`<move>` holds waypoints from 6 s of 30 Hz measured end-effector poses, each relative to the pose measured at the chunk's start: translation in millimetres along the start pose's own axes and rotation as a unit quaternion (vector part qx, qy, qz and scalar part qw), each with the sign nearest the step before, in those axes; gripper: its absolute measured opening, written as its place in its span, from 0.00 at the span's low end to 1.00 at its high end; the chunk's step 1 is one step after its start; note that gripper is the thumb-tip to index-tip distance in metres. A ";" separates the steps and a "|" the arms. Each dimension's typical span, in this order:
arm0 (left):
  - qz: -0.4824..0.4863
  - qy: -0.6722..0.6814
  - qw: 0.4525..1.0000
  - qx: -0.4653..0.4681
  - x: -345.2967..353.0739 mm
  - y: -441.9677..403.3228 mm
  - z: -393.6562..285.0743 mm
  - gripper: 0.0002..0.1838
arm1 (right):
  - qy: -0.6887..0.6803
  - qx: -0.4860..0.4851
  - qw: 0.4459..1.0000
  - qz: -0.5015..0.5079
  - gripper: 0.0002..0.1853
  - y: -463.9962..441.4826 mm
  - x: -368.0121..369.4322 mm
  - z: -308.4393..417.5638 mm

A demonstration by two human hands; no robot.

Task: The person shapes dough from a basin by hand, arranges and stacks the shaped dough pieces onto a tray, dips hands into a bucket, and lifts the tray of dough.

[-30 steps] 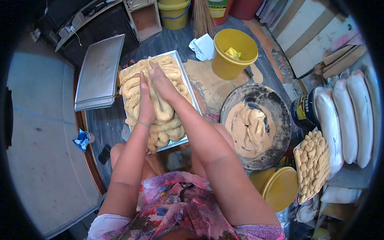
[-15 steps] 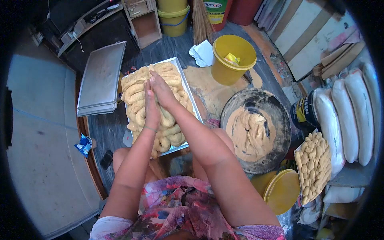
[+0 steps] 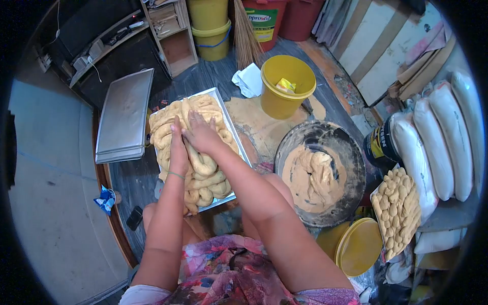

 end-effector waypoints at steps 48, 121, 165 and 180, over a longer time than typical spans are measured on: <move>0.132 -0.520 0.841 0.063 -37.8 22.5 -75.9 0.30 | 0.023 -0.089 0.995 -0.025 0.43 13.7 -7.8 16.1; 0.194 -0.604 0.769 -0.082 -35.6 33.7 -37.9 0.41 | -0.030 -0.088 0.995 -0.041 0.36 6.4 -4.1 9.0; 0.233 -0.475 0.848 0.029 84.1 54.3 -82.7 0.36 | -0.261 0.080 0.955 -0.112 0.37 78.4 -116.2 -158.1; 0.350 -0.500 0.786 -0.099 291.8 61.9 252.3 0.30 | -0.015 0.588 0.773 0.238 0.30 486.7 187.7 -438.3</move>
Point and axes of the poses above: each hand's wrist, its own y-axis away from the middle knuckle, its own x-axis out of the palm, z = x × y, the point moved 6 cm from there along -y, towards the middle knuckle, and after that the axes turned 13 degrees about y, right-handed, at the moved point
